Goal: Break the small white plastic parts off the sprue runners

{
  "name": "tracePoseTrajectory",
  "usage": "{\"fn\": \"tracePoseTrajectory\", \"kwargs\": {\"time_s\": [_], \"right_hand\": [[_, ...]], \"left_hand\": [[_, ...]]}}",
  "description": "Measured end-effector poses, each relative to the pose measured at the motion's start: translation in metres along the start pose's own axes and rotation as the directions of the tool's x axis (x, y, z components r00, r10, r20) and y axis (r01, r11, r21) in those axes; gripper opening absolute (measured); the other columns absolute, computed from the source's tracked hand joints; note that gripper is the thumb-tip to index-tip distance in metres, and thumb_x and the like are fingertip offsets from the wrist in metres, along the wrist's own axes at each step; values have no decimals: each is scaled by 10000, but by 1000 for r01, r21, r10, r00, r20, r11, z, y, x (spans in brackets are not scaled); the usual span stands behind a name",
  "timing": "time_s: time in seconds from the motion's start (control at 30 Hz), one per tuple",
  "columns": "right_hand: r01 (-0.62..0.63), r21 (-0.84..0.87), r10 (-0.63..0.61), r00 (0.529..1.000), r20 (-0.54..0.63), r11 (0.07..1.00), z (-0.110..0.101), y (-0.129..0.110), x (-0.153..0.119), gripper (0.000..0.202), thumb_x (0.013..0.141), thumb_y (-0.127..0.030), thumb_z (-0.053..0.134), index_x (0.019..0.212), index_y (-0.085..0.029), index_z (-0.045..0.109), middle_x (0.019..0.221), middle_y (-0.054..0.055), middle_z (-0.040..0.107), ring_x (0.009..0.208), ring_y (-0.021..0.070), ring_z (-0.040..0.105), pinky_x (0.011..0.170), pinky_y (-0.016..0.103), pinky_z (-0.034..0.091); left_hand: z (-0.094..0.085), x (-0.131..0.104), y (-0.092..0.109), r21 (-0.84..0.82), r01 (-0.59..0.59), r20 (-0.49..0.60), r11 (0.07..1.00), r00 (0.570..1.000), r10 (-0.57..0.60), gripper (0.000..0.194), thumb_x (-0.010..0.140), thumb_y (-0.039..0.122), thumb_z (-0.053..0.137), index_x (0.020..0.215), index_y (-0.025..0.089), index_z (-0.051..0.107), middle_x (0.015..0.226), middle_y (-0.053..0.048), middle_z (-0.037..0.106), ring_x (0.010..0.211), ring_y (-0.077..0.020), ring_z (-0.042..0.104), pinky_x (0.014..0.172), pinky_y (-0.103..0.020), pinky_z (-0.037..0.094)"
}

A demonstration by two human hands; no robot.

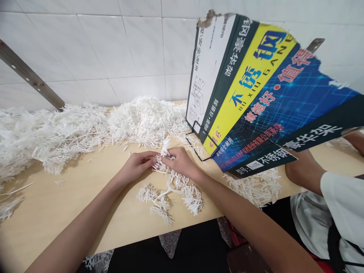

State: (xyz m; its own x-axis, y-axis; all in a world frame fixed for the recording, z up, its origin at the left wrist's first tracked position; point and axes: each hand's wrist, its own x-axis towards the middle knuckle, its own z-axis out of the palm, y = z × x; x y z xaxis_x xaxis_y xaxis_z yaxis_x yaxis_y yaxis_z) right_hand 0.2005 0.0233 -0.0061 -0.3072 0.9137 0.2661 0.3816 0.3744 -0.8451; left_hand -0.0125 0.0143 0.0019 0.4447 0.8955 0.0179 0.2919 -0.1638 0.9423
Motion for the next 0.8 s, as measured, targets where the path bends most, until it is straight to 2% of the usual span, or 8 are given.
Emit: {"fn": "tracePoseTrajectory", "kwargs": {"time_s": [0.07, 0.13, 0.27, 0.33, 0.43, 0.53, 0.67, 0.8], "right_hand": [[10, -43, -13, 997, -82, 999, 2, -2, 0, 344, 848, -301, 641, 560, -164, 512, 567, -32, 454, 600, 115, 437, 573, 253, 302], [39, -64, -44, 995, -90, 997, 3, -4, 1, 294, 864, -279, 625, 602, -159, 570, 608, -16, 524, 633, 129, 483, 612, 257, 342], [91, -22, -90, 995, 43, 996, 1, -8, 0, 215, 907, -278, 605, 744, -159, 679, 740, 17, 637, 738, 164, 572, 695, 265, 400], [60, 20, -62, 993, 103, 998, -1, -7, -1, 243, 930, -322, 607, 771, -162, 699, 759, 17, 655, 766, 175, 588, 703, 266, 410], [-38, 31, 34, 990, 136, 999, -3, -2, -1, 286, 907, -410, 672, 781, -159, 724, 744, 9, 663, 752, 182, 589, 665, 262, 401], [-118, 34, 114, 989, 99, 992, -1, 4, 0, 341, 873, -479, 718, 769, -155, 737, 708, 0, 653, 715, 179, 580, 636, 261, 390], [-48, 91, 43, 998, 56, 995, 2, 5, -1, 372, 942, -503, 631, 837, -162, 737, 801, 15, 700, 768, 191, 606, 710, 279, 429], [21, -88, -25, 998, -49, 996, 4, -1, -3, 391, 967, -448, 605, 694, -169, 622, 673, 2, 593, 687, 159, 526, 661, 279, 366]], "left_hand": [[3, 0, 0, 9, 15, -46, 1000, 999, -14, 392, 934, 375, 614, 1254, 161, 688, 835, -45, 754, 732, -189, 716, 739, -300, 561], [6, 0, 0, -19, 34, -81, 999, 996, -35, 409, 915, 385, 636, 1256, 162, 671, 841, -48, 750, 751, -201, 726, 742, -316, 583], [10, 1, 0, -146, 38, -93, 989, 994, -52, 357, 864, 476, 709, 1039, 166, 714, 833, -47, 717, 772, -199, 698, 733, -330, 607], [11, 2, -1, -189, 35, -97, 981, 994, -54, 341, 831, 492, 747, 925, 167, 702, 808, -39, 695, 761, -188, 676, 715, -317, 599], [13, 1, -2, -183, 8, -176, 983, 983, -41, 331, 797, 474, 790, 854, 170, 669, 777, -27, 683, 728, -167, 654, 683, -280, 560], [17, -1, -1, -208, -42, -224, 977, 975, -6, 350, 795, 460, 803, 963, 177, 685, 811, -25, 700, 753, -167, 672, 710, -278, 558], [21, -1, 0, -269, -6, -223, 963, 973, -57, 519, 808, 483, 794, 1216, 176, 702, 906, -46, 730, 837, -195, 703, 783, -328, 597], [21, 4, 0, -317, 75, -206, 946, 968, -146, 527, 770, 520, 815, 1130, 142, 741, 893, -61, 737, 850, -219, 707, 813, -376, 619]]}}
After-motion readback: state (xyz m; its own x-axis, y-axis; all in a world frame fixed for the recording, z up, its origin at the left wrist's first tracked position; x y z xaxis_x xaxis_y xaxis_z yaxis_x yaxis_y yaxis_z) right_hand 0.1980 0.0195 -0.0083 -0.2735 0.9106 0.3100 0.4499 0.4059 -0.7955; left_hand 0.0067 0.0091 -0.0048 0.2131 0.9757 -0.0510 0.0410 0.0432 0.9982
